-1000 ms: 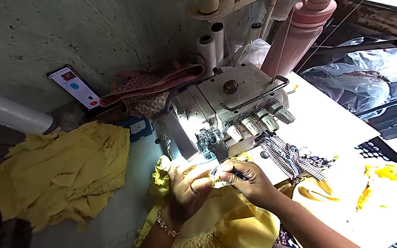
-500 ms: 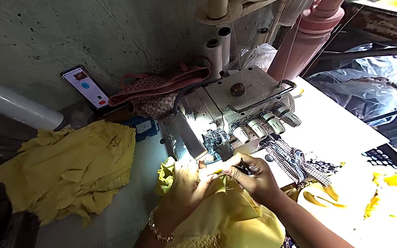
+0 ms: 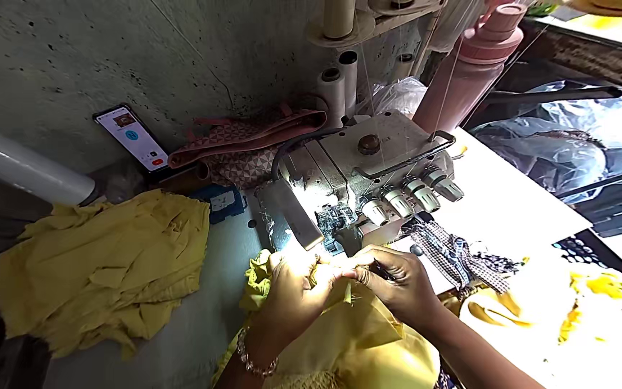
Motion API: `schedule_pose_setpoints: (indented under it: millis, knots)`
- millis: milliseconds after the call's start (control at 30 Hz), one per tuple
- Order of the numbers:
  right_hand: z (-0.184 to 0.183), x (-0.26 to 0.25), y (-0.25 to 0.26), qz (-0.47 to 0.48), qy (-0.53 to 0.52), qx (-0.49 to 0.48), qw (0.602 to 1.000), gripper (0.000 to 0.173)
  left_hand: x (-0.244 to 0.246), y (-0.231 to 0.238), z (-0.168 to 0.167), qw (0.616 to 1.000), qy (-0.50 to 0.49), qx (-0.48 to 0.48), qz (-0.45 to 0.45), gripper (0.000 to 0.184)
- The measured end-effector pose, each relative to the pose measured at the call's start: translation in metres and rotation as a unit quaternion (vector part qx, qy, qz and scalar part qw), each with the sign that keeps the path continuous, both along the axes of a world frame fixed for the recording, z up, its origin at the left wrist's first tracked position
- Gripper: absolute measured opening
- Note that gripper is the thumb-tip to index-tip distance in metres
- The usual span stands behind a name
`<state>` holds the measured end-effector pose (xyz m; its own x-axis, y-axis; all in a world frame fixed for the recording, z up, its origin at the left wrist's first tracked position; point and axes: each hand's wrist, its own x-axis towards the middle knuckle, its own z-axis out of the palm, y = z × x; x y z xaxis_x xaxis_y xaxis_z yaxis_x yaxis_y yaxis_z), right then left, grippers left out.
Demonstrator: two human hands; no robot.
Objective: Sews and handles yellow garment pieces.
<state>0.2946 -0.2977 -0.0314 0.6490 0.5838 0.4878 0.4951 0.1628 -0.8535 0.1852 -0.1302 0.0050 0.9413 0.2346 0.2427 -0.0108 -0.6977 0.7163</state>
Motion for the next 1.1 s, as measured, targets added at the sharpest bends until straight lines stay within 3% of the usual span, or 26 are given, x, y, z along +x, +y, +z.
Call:
schedule_pose_setpoints:
  millis: [167,367,500,567,667,867,1100]
  knots:
    - [0.003,-0.006,0.0,-0.009,0.047,0.013,0.999,0.012,-0.004,-0.001,0.007,1.0,0.009,-0.018,0.017,0.021]
    - [0.036,-0.016,-0.018,0.023,0.073,0.03,0.997,0.01,-0.026,-0.03,0.044,0.994,-0.074,0.064,0.045,0.021]
    - [0.006,-0.004,0.006,-0.081,0.03,-0.064,0.994,0.013,-0.004,-0.037,0.001,0.964,-0.057,0.172,0.194,0.022]
    - [-0.002,0.002,0.019,-0.104,0.076,-0.098,0.987,0.011,0.01,-0.037,-0.019,0.951,-0.064,0.17,0.252,0.019]
    - [0.002,0.005,0.021,-0.099,0.11,-0.132,0.98,0.013,0.013,-0.035,-0.02,0.947,-0.043,0.155,0.278,0.018]
    - [0.001,0.008,0.024,-0.189,-0.066,-0.195,0.96,0.025,0.022,-0.026,-0.014,0.949,0.08,0.135,0.274,0.026]
    - [0.001,0.011,0.03,-0.25,-0.181,-0.208,0.928,0.028,0.03,-0.017,-0.019,0.948,0.111,0.082,0.286,0.048]
